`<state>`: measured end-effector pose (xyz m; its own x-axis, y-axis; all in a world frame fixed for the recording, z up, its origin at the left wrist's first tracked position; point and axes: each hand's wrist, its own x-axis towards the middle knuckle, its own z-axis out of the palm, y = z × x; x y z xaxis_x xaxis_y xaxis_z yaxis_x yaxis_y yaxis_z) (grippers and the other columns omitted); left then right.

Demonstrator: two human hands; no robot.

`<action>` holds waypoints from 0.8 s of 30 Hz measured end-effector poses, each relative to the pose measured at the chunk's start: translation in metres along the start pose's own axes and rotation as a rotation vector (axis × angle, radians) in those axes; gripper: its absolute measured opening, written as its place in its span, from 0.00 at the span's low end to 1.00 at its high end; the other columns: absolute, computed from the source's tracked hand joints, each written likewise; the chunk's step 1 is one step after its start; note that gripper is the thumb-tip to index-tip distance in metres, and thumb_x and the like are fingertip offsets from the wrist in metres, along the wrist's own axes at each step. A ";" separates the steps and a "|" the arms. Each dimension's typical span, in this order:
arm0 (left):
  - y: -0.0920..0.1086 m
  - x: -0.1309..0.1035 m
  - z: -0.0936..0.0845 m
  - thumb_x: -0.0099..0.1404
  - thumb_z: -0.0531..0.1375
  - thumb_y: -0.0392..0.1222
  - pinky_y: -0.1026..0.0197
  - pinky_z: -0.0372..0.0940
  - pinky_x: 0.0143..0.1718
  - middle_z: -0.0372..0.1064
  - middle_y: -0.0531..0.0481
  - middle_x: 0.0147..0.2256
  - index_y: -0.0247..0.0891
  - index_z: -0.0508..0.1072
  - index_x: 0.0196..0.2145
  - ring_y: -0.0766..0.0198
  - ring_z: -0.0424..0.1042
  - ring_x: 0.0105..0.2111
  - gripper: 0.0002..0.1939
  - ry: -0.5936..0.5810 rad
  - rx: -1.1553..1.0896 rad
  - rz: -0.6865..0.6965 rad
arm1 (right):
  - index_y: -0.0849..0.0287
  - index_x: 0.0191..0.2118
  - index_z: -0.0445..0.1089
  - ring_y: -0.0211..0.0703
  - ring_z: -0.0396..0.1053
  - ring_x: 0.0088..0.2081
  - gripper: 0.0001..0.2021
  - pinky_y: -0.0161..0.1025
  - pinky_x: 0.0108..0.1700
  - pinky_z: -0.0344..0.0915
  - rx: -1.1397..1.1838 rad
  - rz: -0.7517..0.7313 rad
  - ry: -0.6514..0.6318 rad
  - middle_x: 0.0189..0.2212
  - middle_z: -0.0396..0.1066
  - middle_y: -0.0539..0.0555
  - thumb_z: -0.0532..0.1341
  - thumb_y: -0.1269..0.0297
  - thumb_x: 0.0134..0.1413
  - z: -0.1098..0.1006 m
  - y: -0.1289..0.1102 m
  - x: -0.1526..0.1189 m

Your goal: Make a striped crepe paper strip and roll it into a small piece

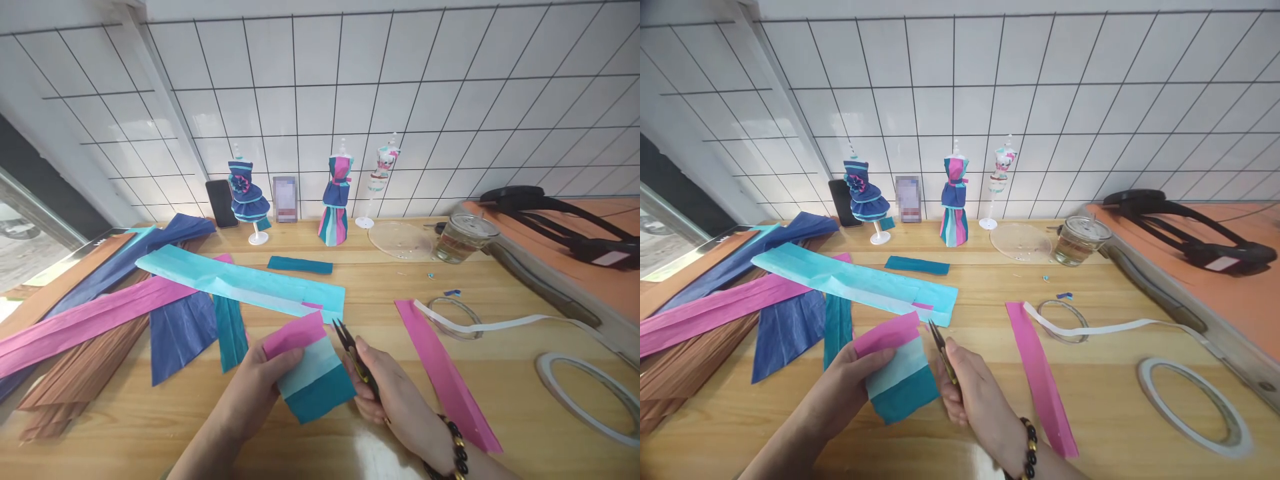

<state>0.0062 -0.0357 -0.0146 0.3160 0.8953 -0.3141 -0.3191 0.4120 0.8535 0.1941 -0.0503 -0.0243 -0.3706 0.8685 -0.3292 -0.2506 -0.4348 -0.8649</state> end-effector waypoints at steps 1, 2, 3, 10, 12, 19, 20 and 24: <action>0.001 0.000 0.000 0.56 0.62 0.41 0.63 0.64 0.34 0.75 0.47 0.33 0.35 0.75 0.38 0.62 0.70 0.31 0.12 0.006 -0.005 0.001 | 0.59 0.25 0.57 0.26 0.41 0.13 0.22 0.28 0.15 0.39 0.018 0.004 0.026 0.14 0.48 0.41 0.48 0.43 0.55 -0.001 -0.001 0.001; 0.001 0.000 -0.001 0.56 0.62 0.41 0.63 0.64 0.33 0.75 0.47 0.32 0.34 0.75 0.37 0.62 0.71 0.30 0.11 0.008 -0.009 -0.005 | 0.59 0.26 0.58 0.26 0.41 0.13 0.22 0.28 0.15 0.39 0.032 0.008 0.043 0.14 0.48 0.41 0.47 0.43 0.56 -0.003 -0.002 0.001; 0.002 0.000 -0.001 0.56 0.62 0.41 0.63 0.64 0.33 0.75 0.46 0.32 0.33 0.76 0.37 0.62 0.71 0.30 0.11 0.005 -0.013 -0.015 | 0.59 0.27 0.58 0.26 0.41 0.13 0.22 0.28 0.15 0.39 0.044 0.008 0.052 0.14 0.49 0.40 0.47 0.43 0.56 -0.004 -0.003 0.001; 0.007 -0.002 0.001 0.55 0.63 0.37 0.64 0.65 0.32 0.75 0.47 0.30 0.34 0.76 0.36 0.63 0.71 0.29 0.09 -0.007 -0.126 -0.046 | 0.59 0.24 0.57 0.26 0.40 0.13 0.22 0.28 0.15 0.39 -0.003 0.007 -0.074 0.14 0.48 0.41 0.48 0.44 0.56 -0.002 -0.004 -0.003; 0.008 -0.003 0.003 0.55 0.62 0.36 0.65 0.65 0.32 0.75 0.48 0.30 0.34 0.77 0.35 0.64 0.71 0.28 0.09 -0.008 -0.143 -0.037 | 0.59 0.23 0.56 0.26 0.40 0.13 0.22 0.28 0.14 0.40 -0.040 0.013 -0.138 0.14 0.47 0.41 0.48 0.45 0.56 0.000 -0.004 -0.004; 0.002 -0.001 0.006 0.57 0.61 0.39 0.61 0.65 0.36 0.75 0.45 0.35 0.34 0.75 0.39 0.60 0.72 0.33 0.12 -0.084 -0.021 -0.049 | 0.58 0.20 0.53 0.26 0.41 0.12 0.23 0.30 0.16 0.41 -0.067 0.037 -0.116 0.13 0.48 0.41 0.47 0.43 0.55 0.004 -0.006 -0.004; 0.000 -0.001 0.006 0.57 0.61 0.40 0.61 0.64 0.37 0.75 0.45 0.35 0.34 0.75 0.39 0.59 0.72 0.33 0.12 -0.095 -0.002 -0.050 | 0.58 0.20 0.53 0.27 0.42 0.13 0.23 0.29 0.16 0.41 -0.057 0.036 -0.106 0.13 0.48 0.41 0.47 0.44 0.56 0.004 -0.005 -0.004; -0.004 0.000 0.006 0.57 0.61 0.42 0.61 0.64 0.35 0.75 0.46 0.34 0.34 0.75 0.40 0.59 0.71 0.32 0.13 -0.120 0.071 -0.041 | 0.58 0.19 0.53 0.28 0.45 0.13 0.25 0.30 0.16 0.44 -0.115 -0.013 -0.055 0.12 0.48 0.42 0.44 0.44 0.57 0.003 -0.002 -0.003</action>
<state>0.0134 -0.0385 -0.0155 0.4333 0.8497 -0.3005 -0.2416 0.4307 0.8695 0.1934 -0.0522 -0.0204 -0.4173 0.8581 -0.2993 -0.1522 -0.3907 -0.9079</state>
